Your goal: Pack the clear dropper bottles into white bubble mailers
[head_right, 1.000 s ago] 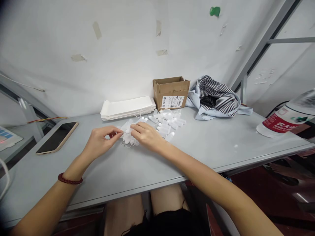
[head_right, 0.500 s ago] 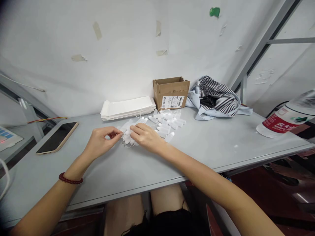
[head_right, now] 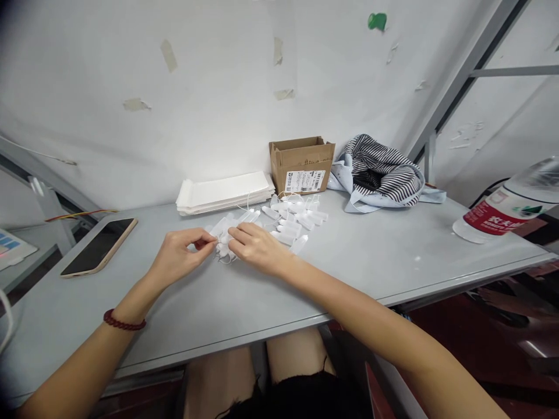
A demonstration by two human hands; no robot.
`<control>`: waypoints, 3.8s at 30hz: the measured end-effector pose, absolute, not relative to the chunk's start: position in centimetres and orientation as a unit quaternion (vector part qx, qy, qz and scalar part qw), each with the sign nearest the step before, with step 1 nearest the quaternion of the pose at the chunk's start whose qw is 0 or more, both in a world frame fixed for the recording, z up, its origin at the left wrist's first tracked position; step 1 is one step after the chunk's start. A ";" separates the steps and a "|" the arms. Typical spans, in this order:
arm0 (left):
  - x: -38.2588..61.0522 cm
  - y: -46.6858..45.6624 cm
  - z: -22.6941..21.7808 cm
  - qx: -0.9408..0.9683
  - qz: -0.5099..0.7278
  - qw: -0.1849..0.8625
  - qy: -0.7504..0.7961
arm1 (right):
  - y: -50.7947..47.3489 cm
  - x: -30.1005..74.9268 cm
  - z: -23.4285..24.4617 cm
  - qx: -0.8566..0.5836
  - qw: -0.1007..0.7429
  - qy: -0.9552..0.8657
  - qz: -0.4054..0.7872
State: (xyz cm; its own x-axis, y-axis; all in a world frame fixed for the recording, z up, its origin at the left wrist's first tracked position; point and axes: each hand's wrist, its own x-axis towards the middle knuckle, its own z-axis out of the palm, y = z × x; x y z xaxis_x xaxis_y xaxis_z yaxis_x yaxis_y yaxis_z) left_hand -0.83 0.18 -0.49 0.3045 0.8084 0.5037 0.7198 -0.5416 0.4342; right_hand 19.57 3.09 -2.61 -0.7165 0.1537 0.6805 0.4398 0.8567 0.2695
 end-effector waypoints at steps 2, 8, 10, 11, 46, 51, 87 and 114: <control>-0.8 0.2 -0.5 0.807 0.350 0.063 0.472 | 3.1 19.6 -2.7 -0.165 0.336 -0.904 -0.208; -0.6 0.0 -0.1 0.788 0.359 0.082 0.494 | 3.7 19.4 -3.2 -0.172 0.381 -0.905 -0.084; -0.5 -0.1 0.2 0.763 0.380 0.110 0.512 | 3.9 19.4 -3.1 -0.193 0.415 -0.889 -0.006; -0.5 -0.2 0.3 0.750 0.390 0.130 0.518 | 4.0 19.4 -3.1 -0.206 0.429 -0.879 0.026; -1.3 0.5 -0.2 0.745 0.269 0.038 0.610 | 5.8 20.8 -2.6 -0.412 0.199 -0.888 0.043; -1.3 0.6 -0.1 0.743 0.269 0.034 0.612 | 6.0 21.1 -2.5 -0.403 0.234 -0.883 0.048; -0.6 0.4 0.4 0.700 0.353 0.144 0.605 | 5.1 20.2 -0.9 -0.324 0.523 -0.724 0.313; 0.0 -0.3 1.8 0.688 0.344 0.374 0.518 | 3.7 20.0 0.3 -0.331 0.511 -0.502 0.614</control>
